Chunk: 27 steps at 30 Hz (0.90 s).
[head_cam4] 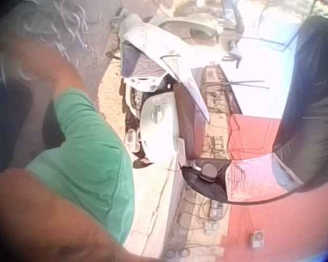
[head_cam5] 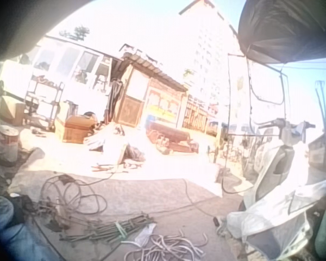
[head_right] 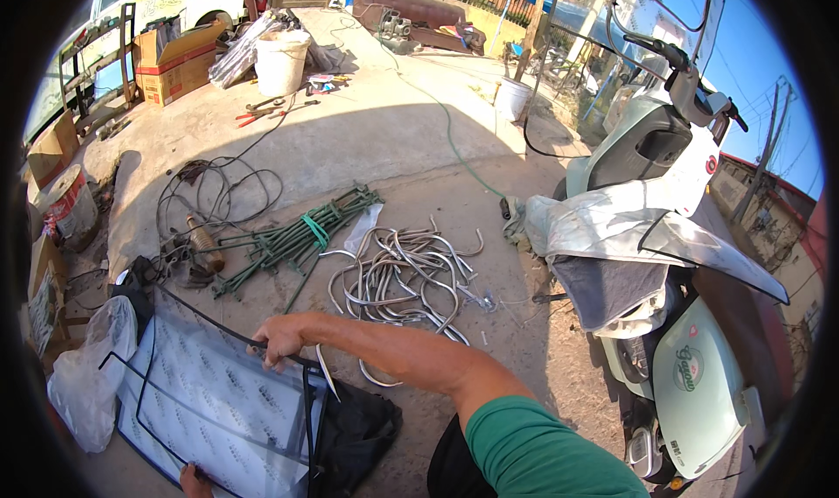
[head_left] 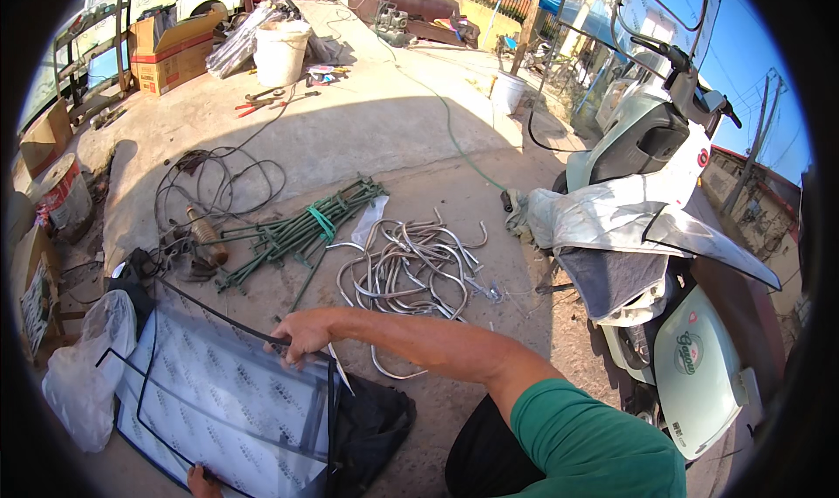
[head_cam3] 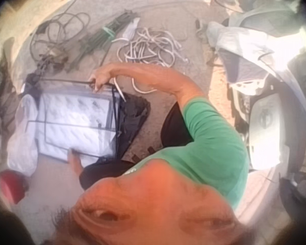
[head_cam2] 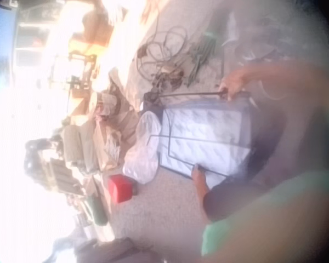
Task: The person assembles a transparent plastic windshield onto a scooter by inserting a black rubber gasket into the frame channel. They handle the windshield and gasket by hand, aligning and pressing the gasket into place around the edges of the windshield while working outdoors near parked scooters.
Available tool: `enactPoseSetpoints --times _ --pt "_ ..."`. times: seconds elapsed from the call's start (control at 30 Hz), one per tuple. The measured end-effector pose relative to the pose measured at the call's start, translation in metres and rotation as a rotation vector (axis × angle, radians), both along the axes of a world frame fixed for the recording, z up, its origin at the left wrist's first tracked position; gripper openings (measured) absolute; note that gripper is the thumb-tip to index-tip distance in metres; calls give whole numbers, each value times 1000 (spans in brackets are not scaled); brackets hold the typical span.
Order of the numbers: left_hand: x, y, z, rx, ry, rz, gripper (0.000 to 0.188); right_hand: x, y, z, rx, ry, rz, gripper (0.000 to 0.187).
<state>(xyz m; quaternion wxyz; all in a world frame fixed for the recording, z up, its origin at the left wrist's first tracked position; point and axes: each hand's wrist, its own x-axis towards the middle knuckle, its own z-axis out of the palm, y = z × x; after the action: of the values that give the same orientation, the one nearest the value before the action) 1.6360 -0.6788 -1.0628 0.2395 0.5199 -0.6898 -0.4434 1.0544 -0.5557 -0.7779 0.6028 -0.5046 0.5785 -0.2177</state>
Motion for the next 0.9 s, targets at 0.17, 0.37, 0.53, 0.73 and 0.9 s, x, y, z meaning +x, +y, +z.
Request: enactPoseSetpoints --times 0.17,0.37,0.53,0.73,0.9 --pt "9 -10 -8 -221 -244 -243 48 -4 0 -8 3 -46 -27 61" --pt "10 -13 -18 5 -24 -109 47 -8 0 -10 3 -72 -45 60" --pt "-8 13 23 21 -110 -45 34 3 -4 -1 4 -30 -46 57" --pt "-55 -7 41 571 334 428 21 -20 9 -15 98 -1 -84 59" --pt "-41 11 45 575 285 510 26 -14 7 -47 188 28 -147 58"
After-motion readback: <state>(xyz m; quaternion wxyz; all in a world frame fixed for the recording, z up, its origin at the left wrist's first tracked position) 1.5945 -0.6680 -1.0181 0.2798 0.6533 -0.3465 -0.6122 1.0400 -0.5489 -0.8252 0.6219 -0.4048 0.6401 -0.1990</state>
